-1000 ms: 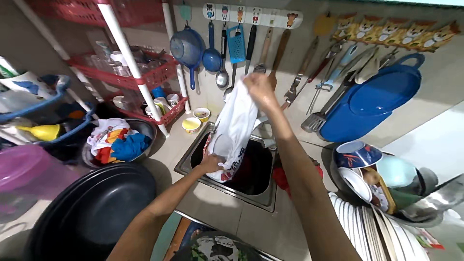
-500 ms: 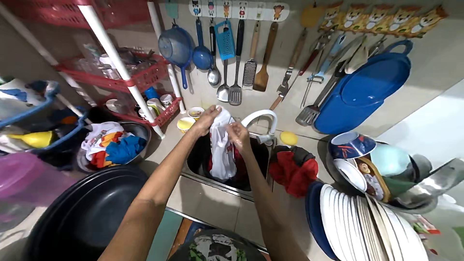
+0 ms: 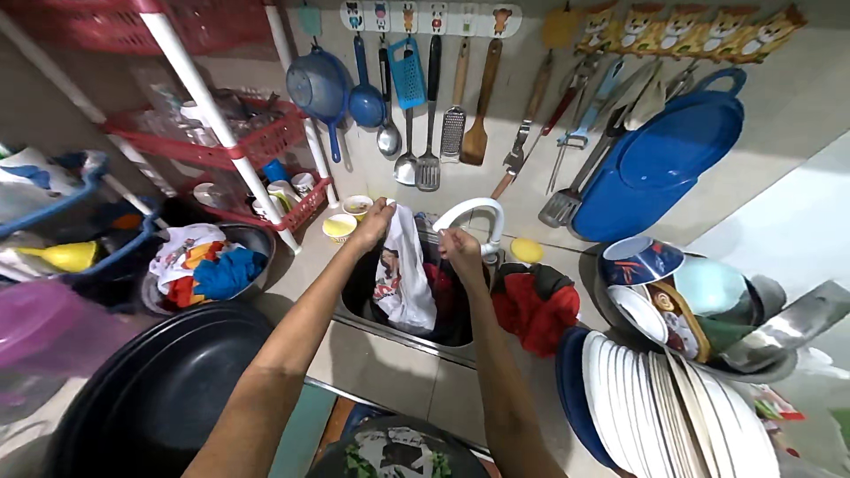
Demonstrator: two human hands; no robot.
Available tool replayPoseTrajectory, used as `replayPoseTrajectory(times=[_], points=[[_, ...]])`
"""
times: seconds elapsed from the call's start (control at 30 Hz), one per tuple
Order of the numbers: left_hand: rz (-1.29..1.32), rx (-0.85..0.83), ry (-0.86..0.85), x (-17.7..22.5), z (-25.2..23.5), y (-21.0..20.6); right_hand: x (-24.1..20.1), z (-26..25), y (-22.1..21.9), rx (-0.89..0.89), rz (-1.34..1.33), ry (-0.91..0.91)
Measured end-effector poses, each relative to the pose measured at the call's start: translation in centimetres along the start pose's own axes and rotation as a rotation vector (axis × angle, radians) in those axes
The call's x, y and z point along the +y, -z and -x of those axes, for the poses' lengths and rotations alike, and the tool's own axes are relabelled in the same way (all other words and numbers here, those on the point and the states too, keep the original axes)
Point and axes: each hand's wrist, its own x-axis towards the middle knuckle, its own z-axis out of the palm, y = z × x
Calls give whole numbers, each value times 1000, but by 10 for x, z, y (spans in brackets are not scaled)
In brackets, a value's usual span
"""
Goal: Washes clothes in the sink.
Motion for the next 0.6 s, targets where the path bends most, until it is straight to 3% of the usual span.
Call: replayPoseTrajectory(times=[0.1,0.17,0.27,0.37,0.43,0.5,0.6], points=[[305,24,111,13,6,-19,-1,-8,-20,-17,-313,-59],[428,10,95,32,8,-24,14,-23,-38,-76,-376,-120],[476,-58,-16,73,8,-25,25,-28,-59,-337,55,-242],[442,-72,-106,103,3,-22,-15,-29,-58,-519,499,-309],[483,-36,-122,114,-2,-14,-25,-43,-52,-587,570,-262],[529,-7,-147,124,-7,-5,-23,-60,-41,-575,417,-152],[541,-29,-261,142,-21,7,-75,-61,-15,-321,67,-68]])
